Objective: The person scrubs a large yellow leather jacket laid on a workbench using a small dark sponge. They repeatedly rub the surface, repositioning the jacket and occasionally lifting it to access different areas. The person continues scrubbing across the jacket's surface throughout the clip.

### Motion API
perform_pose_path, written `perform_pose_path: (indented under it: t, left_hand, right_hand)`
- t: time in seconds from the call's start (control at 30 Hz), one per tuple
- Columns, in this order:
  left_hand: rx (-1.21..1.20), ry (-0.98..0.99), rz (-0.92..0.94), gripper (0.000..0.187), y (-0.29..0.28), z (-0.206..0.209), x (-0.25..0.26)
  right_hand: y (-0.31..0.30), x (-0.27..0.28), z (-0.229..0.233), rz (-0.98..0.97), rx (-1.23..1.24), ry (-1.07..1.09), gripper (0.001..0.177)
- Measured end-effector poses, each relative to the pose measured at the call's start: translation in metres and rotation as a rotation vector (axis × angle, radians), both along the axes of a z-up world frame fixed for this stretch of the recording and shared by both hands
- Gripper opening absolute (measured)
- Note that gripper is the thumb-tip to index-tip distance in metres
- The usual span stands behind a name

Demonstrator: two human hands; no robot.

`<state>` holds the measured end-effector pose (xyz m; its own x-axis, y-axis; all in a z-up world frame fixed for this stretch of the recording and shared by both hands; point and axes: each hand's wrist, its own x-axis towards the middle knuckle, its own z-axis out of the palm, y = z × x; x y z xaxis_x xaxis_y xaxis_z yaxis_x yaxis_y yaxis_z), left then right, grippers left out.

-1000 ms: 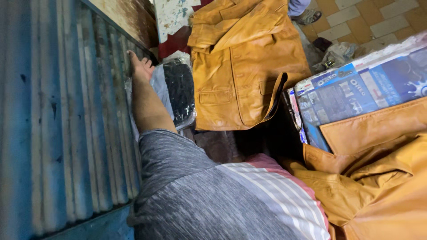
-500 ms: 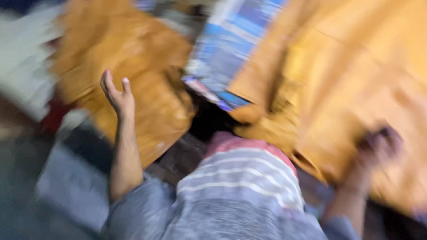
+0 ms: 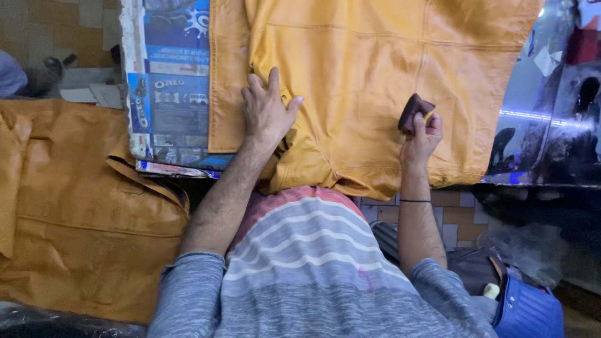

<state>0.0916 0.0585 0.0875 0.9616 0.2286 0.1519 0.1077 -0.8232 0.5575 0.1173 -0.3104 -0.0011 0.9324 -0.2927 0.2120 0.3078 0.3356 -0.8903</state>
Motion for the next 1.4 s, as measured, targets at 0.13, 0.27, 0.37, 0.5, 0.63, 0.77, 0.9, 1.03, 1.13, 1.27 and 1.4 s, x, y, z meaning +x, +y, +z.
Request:
perform_pose_path:
  t: [0.13, 0.27, 0.37, 0.5, 0.63, 0.77, 0.9, 1.03, 1.13, 1.27, 1.4]
  left_hand:
    - [-0.174, -0.059, -0.087, 0.067, 0.011, -0.019, 0.007]
    - [-0.295, -0.239, -0.132, 0.053, 0.020, -0.044, -0.011]
    - [-0.306, -0.323, -0.112, 0.047, 0.022, -0.051, -0.024]
    - [-0.368, -0.335, -0.111, 0.046, 0.023, -0.050, -0.028]
    - [-0.353, -0.302, -0.088, 0.048, 0.023, -0.049, -0.029]
    - [-0.348, -0.314, -0.082, 0.050, 0.022, -0.052, -0.027]
    - [-0.392, -0.234, -0.071, 0.049, 0.022, -0.050, -0.026]
    - [-0.150, -0.357, -0.098, 0.051, 0.022, -0.036, -0.025]
    - [0.176, -0.377, -0.153, 0.046, 0.012, -0.026, -0.027]
    - [-0.002, -0.081, -0.451, 0.047, -0.015, -0.012, -0.018]
    - [0.067, 0.366, -0.529, 0.099, -0.029, -0.008, -0.020]
  right_hand:
    - [0.018, -0.004, 0.012, 0.111, -0.637, -0.028, 0.029]
    - [0.051, -0.014, 0.036, 0.207, -1.035, -0.161, 0.029]
    - [0.079, 0.000, 0.049, 0.470, -1.296, -0.325, 0.031]
    - [0.102, 0.029, 0.056, 0.255, -1.411, -0.243, 0.031]
    - [0.116, 0.047, 0.061, 0.492, -1.376, -0.352, 0.031]
    - [0.120, 0.053, 0.063, 0.723, -1.285, -0.379, 0.032]
    - [0.120, 0.038, 0.059, 0.358, -1.394, -0.267, 0.030]
    - [0.094, 0.024, 0.072, 0.942, -1.384, -0.403, 0.038]
    - [0.070, 0.022, 0.089, 0.660, -1.574, -0.318, 0.039]
    - [0.072, 0.015, 0.090, 0.113, -1.563, -0.247, 0.038]
    - [0.095, 0.013, 0.070, 0.745, -1.523, -0.570, 0.046]
